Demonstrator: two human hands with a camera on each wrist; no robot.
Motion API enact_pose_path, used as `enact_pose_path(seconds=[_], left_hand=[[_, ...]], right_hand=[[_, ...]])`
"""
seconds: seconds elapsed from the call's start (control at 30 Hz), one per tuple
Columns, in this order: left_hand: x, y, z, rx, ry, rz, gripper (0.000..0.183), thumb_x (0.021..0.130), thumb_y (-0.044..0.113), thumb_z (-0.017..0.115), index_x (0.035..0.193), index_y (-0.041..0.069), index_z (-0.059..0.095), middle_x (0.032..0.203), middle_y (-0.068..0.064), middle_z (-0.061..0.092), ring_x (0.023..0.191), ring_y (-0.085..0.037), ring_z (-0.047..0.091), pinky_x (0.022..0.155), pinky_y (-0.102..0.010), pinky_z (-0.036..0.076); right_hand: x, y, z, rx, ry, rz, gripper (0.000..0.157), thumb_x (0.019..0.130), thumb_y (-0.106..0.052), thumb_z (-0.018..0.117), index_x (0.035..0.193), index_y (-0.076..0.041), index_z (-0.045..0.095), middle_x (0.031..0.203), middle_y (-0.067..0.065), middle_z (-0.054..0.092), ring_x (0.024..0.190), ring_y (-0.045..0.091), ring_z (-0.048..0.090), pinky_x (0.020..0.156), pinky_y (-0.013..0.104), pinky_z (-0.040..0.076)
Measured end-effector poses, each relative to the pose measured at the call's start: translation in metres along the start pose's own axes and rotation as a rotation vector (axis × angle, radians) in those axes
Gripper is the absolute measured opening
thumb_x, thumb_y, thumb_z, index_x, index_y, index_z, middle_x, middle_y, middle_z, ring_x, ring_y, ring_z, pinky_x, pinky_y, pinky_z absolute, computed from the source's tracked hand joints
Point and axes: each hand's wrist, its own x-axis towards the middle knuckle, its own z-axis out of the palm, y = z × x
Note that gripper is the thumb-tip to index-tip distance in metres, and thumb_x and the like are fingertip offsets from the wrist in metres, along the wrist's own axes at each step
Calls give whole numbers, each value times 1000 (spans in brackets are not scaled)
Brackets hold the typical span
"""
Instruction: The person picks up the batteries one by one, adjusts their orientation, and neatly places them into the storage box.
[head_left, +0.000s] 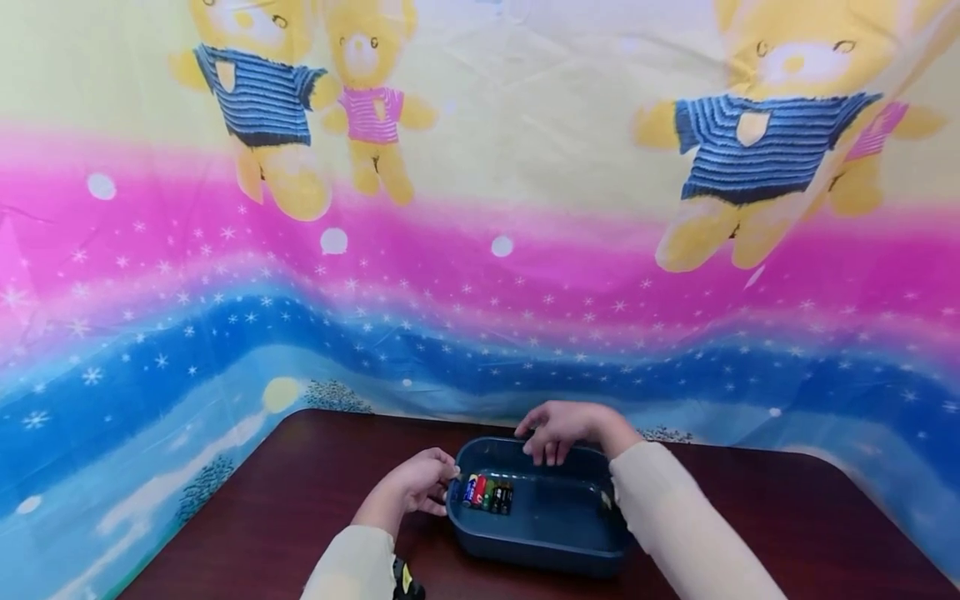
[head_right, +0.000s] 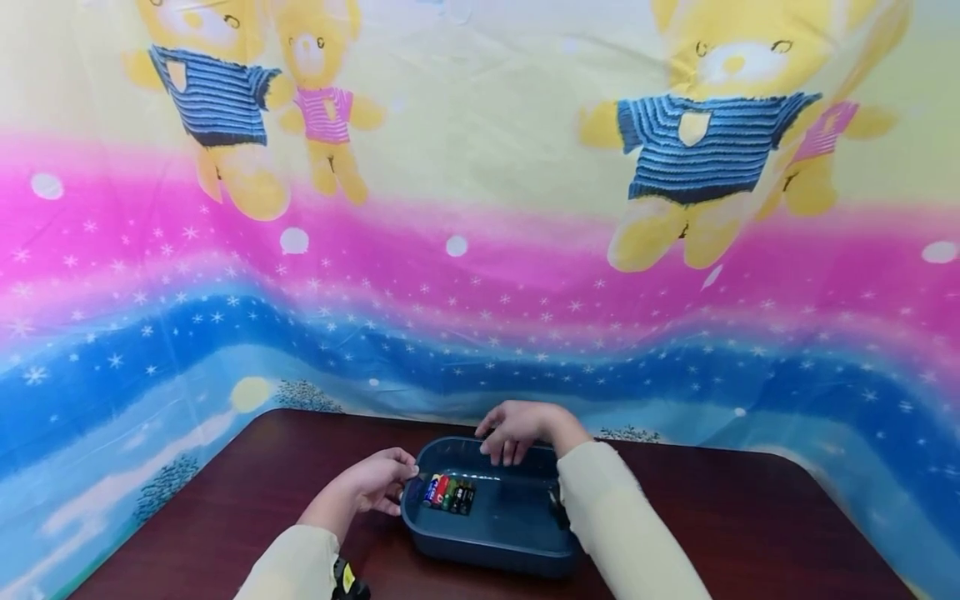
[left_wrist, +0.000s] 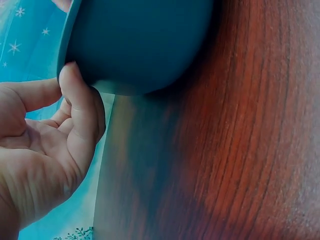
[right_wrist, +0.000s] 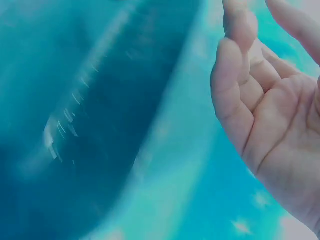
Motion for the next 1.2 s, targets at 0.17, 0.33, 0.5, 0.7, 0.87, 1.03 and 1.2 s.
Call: enact_pose_path(seconds=[0.17, 0.33, 0.5, 0.7, 0.87, 1.03, 1.2], left_hand=[[-2, -2, -1, -4, -10, 8, 11, 94, 9, 47, 103, 4, 46, 86, -14, 51, 60, -16, 48, 53, -29, 52], [-4, -3, -3, -7, -25, 8, 11, 94, 10, 48, 103, 4, 45, 85, -13, 51, 60, -16, 48, 54, -30, 53], [-4, -4, -4, -8, -32, 13, 11, 94, 11, 48, 102, 4, 45, 86, -13, 52, 61, -16, 49, 54, -30, 52], [-2, -3, -4, -9, -42, 13, 12, 94, 12, 49, 102, 4, 45, 86, -13, 52, 61, -16, 49, 55, -30, 53], [-1, -4, -4, -19, -44, 11, 11, 94, 12, 48, 101, 4, 46, 83, -12, 51, 60, -16, 48, 54, -30, 53], [-1, -5, -4, -23, -40, 6, 10, 94, 11, 48, 101, 5, 46, 82, -11, 51, 60, -16, 48, 54, -29, 53], [-2, -5, -3, -16, -35, 6, 11, 94, 12, 49, 102, 5, 46, 84, -12, 52, 61, -16, 49, 55, -29, 53]], right_hand=[[-38, 7, -32, -118, 163, 10, 28, 88, -15, 61, 114, -4, 58, 83, 12, 63, 71, 31, 59, 60, 37, 51], [-71, 46, -43, -119, 254, 73, 23, 86, -8, 61, 108, -1, 59, 81, 10, 60, 67, 24, 57, 58, 38, 50], [-97, 88, -40, -126, 309, 120, 22, 85, -9, 63, 104, 1, 58, 78, 8, 57, 66, 22, 55, 55, 37, 47], [-111, 116, -30, -116, 331, 148, 26, 84, -15, 66, 103, 1, 58, 80, 8, 57, 67, 23, 54, 54, 36, 45], [-114, 123, -23, -100, 347, 151, 27, 85, -16, 66, 103, 2, 58, 79, 8, 56, 68, 24, 53, 54, 34, 43], [-117, 128, -18, -84, 320, 150, 27, 84, -17, 66, 102, 2, 58, 77, 8, 54, 67, 23, 52, 54, 33, 41], [-119, 134, -11, -52, 272, 175, 29, 83, -18, 67, 102, 1, 58, 78, 7, 55, 70, 21, 50, 55, 33, 40]])
